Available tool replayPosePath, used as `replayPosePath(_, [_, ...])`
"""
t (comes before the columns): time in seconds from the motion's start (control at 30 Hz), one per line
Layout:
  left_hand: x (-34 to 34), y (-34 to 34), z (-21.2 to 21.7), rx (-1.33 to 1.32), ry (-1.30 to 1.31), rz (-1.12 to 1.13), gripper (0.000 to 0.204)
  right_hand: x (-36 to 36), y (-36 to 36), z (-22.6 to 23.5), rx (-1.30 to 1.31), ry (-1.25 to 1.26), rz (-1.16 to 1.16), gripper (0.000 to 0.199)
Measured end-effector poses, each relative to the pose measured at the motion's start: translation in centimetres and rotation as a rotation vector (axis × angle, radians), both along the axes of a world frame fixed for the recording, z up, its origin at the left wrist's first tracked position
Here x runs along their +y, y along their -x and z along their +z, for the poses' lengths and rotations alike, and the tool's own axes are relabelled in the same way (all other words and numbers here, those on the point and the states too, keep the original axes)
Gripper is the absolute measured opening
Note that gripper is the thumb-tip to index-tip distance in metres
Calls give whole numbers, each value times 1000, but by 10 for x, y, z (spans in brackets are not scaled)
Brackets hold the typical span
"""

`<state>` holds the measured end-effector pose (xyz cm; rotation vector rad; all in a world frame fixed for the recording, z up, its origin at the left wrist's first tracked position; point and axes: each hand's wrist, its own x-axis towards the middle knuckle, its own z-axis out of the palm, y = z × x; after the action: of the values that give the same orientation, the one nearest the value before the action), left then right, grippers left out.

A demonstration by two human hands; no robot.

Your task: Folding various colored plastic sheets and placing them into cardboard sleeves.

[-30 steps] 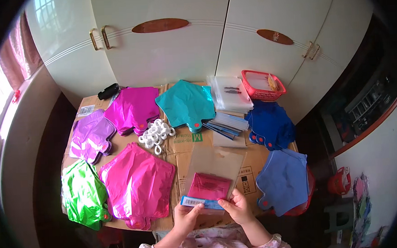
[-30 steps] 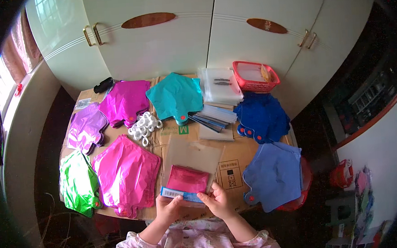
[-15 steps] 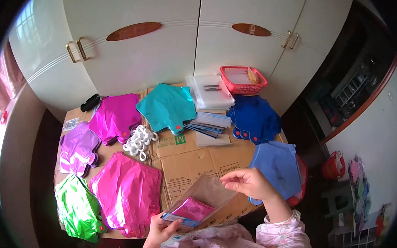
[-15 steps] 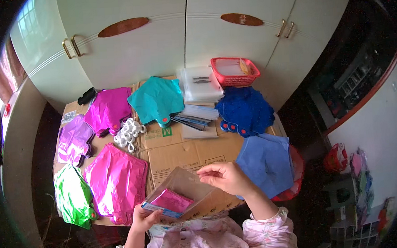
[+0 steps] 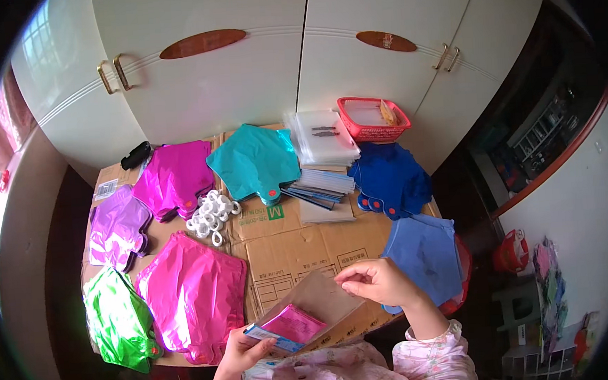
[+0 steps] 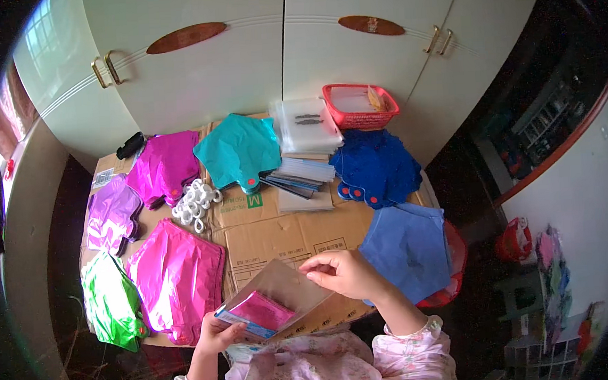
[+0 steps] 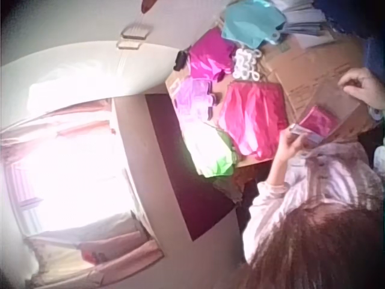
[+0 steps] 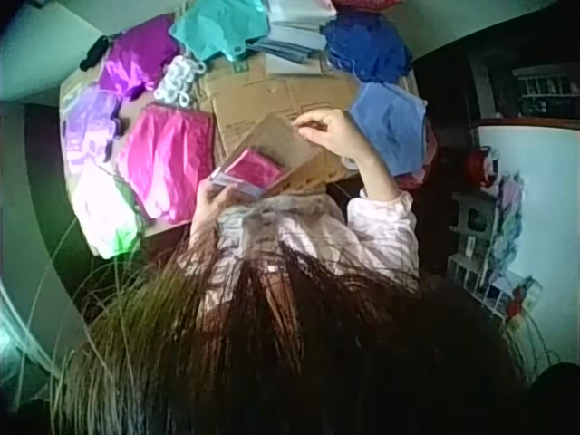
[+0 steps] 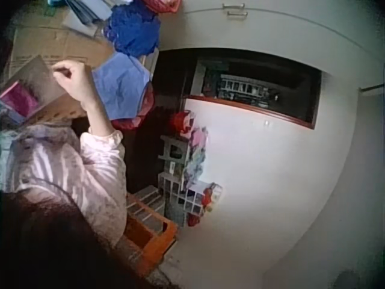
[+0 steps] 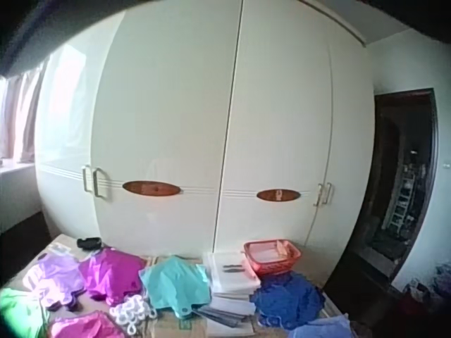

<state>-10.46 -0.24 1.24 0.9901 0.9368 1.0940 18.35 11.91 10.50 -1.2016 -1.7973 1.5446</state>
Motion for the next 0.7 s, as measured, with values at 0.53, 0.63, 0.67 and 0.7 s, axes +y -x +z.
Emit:
replayPosePath(0.53, [-2,2,-2,-30,-7,19,14,7,-5,-3,215,309,153,16])
replayPosePath(0.63, [-3,2,3,-39,15,26,13,9,-5,-10,298,337,155,19])
replayPosePath(0.67, [-5,5,-8,-34,3,21,13,9,-5,-12,299,333,170,21])
replayPosePath(0.7, [-4,5,-10,-32,-8,13,13,10,-6,-14,298,329,181,23])
